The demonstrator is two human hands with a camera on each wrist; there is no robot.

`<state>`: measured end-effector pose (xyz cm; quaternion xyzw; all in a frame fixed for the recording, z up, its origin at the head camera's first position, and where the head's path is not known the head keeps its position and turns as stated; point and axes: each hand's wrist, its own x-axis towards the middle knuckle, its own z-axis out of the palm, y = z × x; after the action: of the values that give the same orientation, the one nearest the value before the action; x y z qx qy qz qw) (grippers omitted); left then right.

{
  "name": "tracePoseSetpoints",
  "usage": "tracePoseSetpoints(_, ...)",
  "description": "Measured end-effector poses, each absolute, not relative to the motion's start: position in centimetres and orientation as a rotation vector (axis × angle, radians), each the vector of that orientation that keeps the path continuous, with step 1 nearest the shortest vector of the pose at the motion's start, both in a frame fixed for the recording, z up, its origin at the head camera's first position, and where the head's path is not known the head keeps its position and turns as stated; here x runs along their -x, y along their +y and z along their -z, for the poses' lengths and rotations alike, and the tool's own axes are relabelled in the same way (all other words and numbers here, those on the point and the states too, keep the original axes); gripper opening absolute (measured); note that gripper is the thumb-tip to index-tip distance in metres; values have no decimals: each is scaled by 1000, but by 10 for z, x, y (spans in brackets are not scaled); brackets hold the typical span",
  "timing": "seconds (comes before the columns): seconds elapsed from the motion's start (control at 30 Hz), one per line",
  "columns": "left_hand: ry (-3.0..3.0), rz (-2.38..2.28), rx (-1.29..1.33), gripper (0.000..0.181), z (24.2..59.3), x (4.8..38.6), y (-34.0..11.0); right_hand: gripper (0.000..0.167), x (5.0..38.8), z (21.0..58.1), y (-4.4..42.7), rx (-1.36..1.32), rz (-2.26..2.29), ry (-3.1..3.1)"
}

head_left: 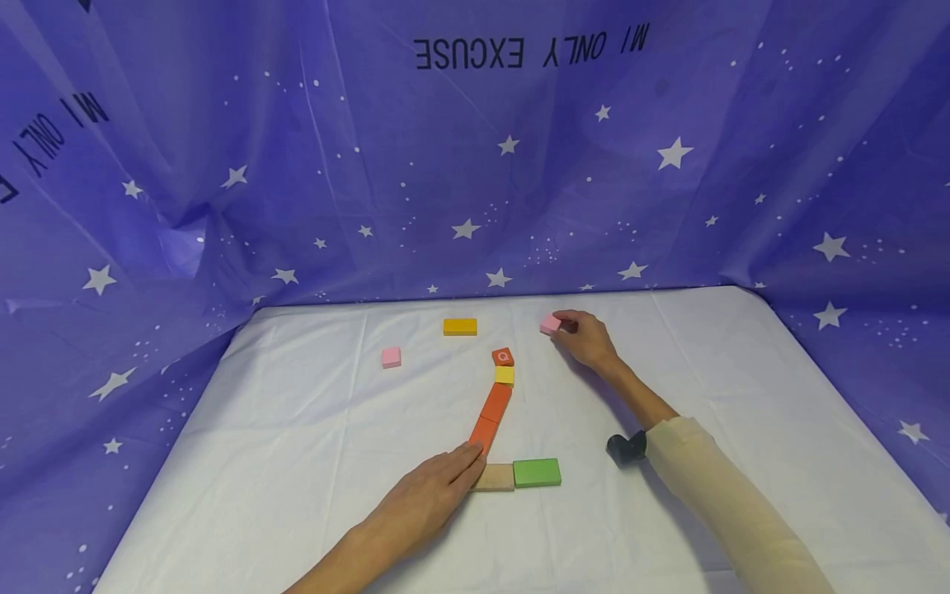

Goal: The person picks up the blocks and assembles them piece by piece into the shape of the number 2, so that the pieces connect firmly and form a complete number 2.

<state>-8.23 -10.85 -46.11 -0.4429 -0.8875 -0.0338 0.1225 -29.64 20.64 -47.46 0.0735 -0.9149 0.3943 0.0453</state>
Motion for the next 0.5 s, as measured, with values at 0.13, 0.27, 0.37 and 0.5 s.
tracePoseSetpoints(0.13,-2587,115,1290,48,462,82,-109,42,297,473,203,-258,-1217,-2787)
tracePoseSetpoints(0.27,-2578,117,1292,48,462,83,-109,42,297,469,198,-292,-1250,-2786)
tracePoseSetpoints(0.37,-2574,114,1294,48,462,83,-109,42,297,465,193,-311,-1268,-2795)
tracePoseSetpoints(0.5,-2562,126,1297,48,462,83,-110,41,298,461,186,-332,-1275,-2803)
